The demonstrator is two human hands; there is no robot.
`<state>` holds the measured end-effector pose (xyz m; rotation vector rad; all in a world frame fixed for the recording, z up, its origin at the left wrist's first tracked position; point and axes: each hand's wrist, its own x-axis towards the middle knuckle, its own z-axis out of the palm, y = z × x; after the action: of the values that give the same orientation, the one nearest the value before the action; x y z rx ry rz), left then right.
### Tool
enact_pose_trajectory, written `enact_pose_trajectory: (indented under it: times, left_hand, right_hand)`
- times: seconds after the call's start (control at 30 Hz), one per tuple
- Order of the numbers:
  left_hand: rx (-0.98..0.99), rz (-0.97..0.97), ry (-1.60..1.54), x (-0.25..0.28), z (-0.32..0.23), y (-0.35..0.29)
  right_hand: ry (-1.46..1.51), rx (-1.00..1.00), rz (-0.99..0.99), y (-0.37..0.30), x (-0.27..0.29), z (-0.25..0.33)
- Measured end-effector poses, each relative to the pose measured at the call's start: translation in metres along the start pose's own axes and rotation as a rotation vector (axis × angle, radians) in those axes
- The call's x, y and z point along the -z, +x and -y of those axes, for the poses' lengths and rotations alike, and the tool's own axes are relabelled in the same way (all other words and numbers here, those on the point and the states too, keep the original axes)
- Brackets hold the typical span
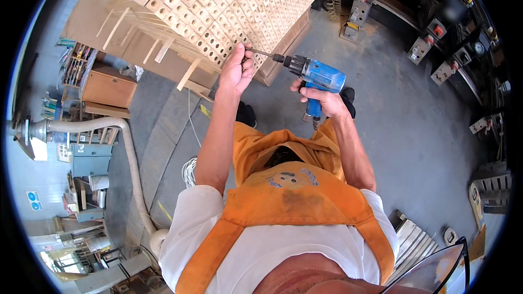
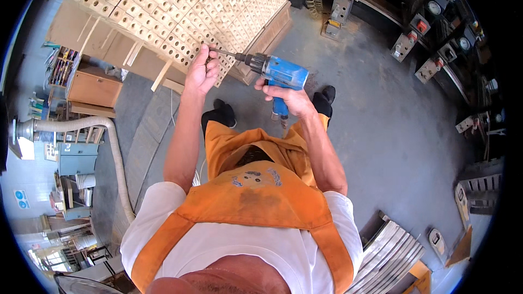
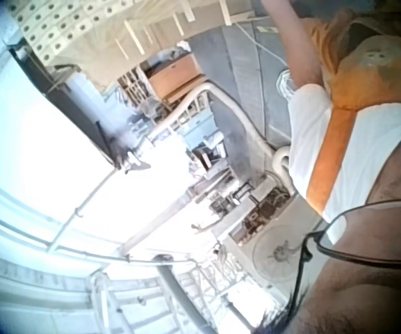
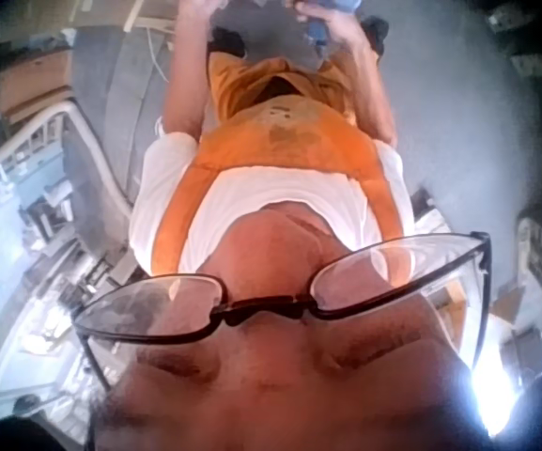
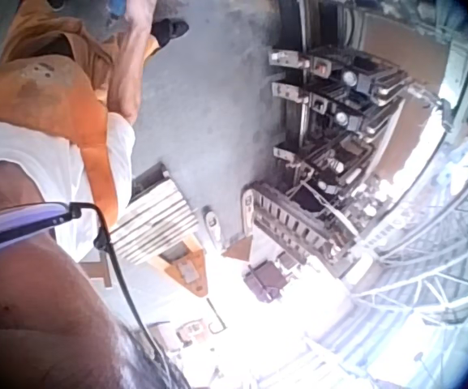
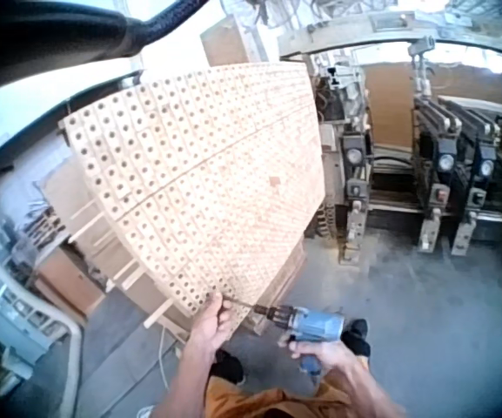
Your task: The person uses a blue pneumatic drill to create holes in a large wooden board with a pre-marked grid pattern. The person holds the drill with both hands, aligns it with the grid, and drills into the wood repeatedly.
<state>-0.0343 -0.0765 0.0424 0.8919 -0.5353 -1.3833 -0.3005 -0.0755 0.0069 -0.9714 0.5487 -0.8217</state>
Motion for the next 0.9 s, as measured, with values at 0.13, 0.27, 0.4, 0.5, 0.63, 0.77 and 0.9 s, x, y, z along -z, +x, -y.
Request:
enact_pose_trajectory:
  times: [0.13, 0.27, 0.4, 0.5, 0.63, 0.77, 0.9]
  left_hand:
    - [0.020, 0.053, 0.198, -0.008, -0.002, 0.002]
    - [0.019, 0.006, 0.270, -0.017, -0.004, 0.008]
    - [-0.084, -0.001, 0.004, -0.022, -0.007, 0.025]
    - [-0.089, 0.011, -0.037, -0.018, -0.005, 0.033]
    - [-0.009, -0.007, -0.066, -0.017, 0.000, 0.023]
    - [0.151, 0.014, -0.059, 0.008, 0.026, 0.010]
    - [0.230, 0.061, -0.012, 0.023, 0.053, -0.007]
  right_hand:
    - [0.058, -0.019, 0.016, 0.000, 0.015, -0.001]
    - [-0.030, 0.022, -0.019, 0.002, 0.012, -0.001]
    - [-0.044, 0.113, -0.075, 0.020, -0.022, -0.005]
    - [0.022, 0.097, -0.119, 0.037, -0.040, -0.002]
    - [-0.010, 0.112, -0.103, 0.040, -0.037, 0.003]
    - [-0.107, 0.121, -0.101, 0.041, -0.040, 0.009]
    - [-0.115, 0.167, -0.071, 0.039, -0.042, 0.013]
